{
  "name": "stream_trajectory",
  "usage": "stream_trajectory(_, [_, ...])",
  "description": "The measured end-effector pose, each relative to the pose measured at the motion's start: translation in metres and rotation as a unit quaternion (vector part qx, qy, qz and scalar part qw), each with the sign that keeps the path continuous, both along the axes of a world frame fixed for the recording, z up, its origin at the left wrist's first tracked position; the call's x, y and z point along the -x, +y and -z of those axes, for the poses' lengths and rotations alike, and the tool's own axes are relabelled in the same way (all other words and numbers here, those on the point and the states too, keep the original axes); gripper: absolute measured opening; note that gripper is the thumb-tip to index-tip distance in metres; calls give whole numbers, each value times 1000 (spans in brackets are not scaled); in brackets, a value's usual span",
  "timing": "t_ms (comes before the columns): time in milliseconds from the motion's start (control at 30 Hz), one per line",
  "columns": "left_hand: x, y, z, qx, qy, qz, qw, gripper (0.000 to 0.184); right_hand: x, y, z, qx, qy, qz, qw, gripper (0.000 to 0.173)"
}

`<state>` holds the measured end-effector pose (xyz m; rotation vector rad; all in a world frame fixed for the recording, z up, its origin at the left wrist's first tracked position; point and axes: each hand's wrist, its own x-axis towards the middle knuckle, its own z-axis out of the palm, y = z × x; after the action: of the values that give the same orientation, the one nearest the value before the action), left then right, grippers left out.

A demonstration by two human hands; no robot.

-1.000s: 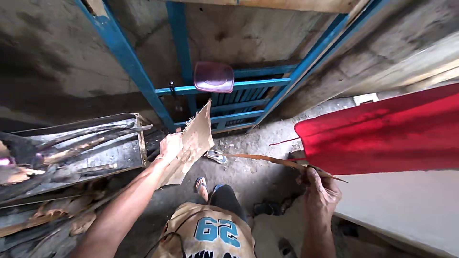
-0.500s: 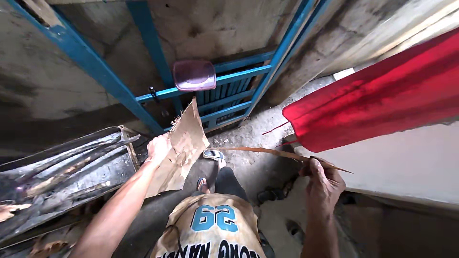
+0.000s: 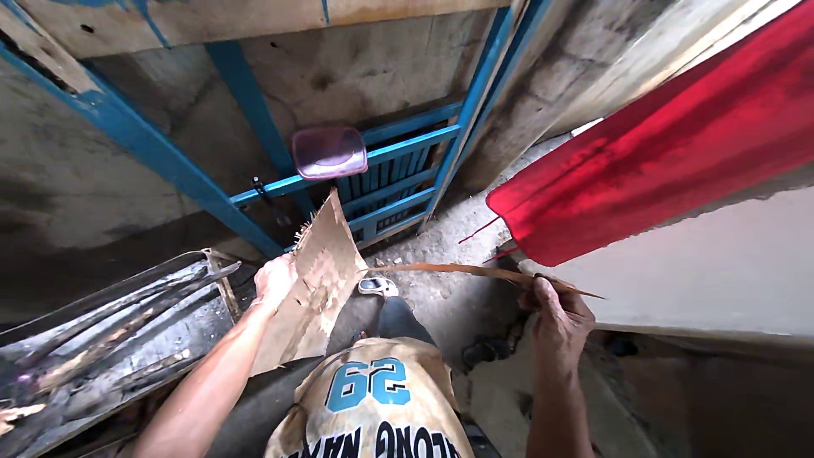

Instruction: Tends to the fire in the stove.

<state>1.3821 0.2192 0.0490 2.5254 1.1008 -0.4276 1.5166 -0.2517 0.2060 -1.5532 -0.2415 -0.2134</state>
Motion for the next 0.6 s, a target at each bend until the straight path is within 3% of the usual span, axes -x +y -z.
stream_trajectory(300, [-1,0,3,-14,-16,12,1000,36,12,-16,21,-29,27,38,999,12])
stream_trajectory(600, [1,10,6,-11,-39,32,999,35,49,-43,-5,32,39,150,987,13])
